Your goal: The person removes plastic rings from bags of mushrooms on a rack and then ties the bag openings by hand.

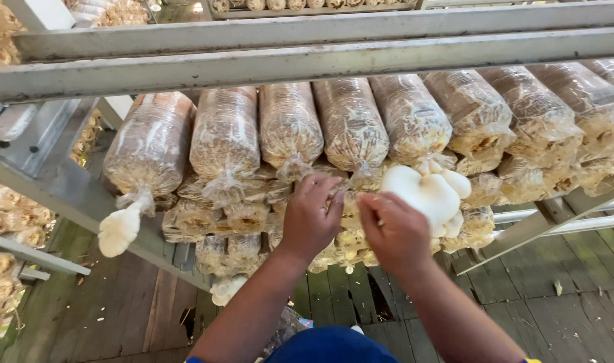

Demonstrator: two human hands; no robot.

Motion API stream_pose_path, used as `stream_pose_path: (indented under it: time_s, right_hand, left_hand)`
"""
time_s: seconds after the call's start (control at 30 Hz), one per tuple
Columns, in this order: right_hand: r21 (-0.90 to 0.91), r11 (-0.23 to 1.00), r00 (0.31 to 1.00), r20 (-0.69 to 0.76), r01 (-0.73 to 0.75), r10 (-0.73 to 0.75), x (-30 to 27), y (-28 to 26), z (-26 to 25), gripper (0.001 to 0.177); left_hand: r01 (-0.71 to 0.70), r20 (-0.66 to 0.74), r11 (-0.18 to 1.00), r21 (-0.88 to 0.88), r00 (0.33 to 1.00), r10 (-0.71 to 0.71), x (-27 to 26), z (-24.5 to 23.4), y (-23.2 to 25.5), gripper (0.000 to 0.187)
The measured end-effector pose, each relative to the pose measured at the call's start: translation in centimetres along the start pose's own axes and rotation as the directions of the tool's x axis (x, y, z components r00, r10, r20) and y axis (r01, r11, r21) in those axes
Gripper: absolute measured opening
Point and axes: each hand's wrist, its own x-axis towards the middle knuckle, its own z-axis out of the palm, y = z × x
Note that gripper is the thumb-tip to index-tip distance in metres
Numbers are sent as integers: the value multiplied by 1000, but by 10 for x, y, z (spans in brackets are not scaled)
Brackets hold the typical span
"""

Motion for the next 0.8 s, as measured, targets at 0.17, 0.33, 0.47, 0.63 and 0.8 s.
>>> stream_pose_path:
  time_s: [0.17,0.33,0.47,0.63,0.8]
  right_hand:
    - [-265,939,972,141,219,-187,62,23,-51,7]
    - [-239,921,859,486,309,-162,103,19,-52,26]
    - [-203,918,759,636,341,-140,115,25,-40,20]
    - [-160,978,725,688,135,12,118,43,-35,21]
    - [-225,968,734,675,108,75,117,45,-33,29]
  left_hand:
    - [-123,38,986,109,992,119,21,11,20,22]
    - [-105,-52,981,166,992,115,26,32,15,19]
    - [171,19,985,9,985,-171,31,27,28,19]
    - [425,76,878,-221,905,-419,32,16,47,20]
    - [568,51,637,-521,765,-642,23,25,61,18]
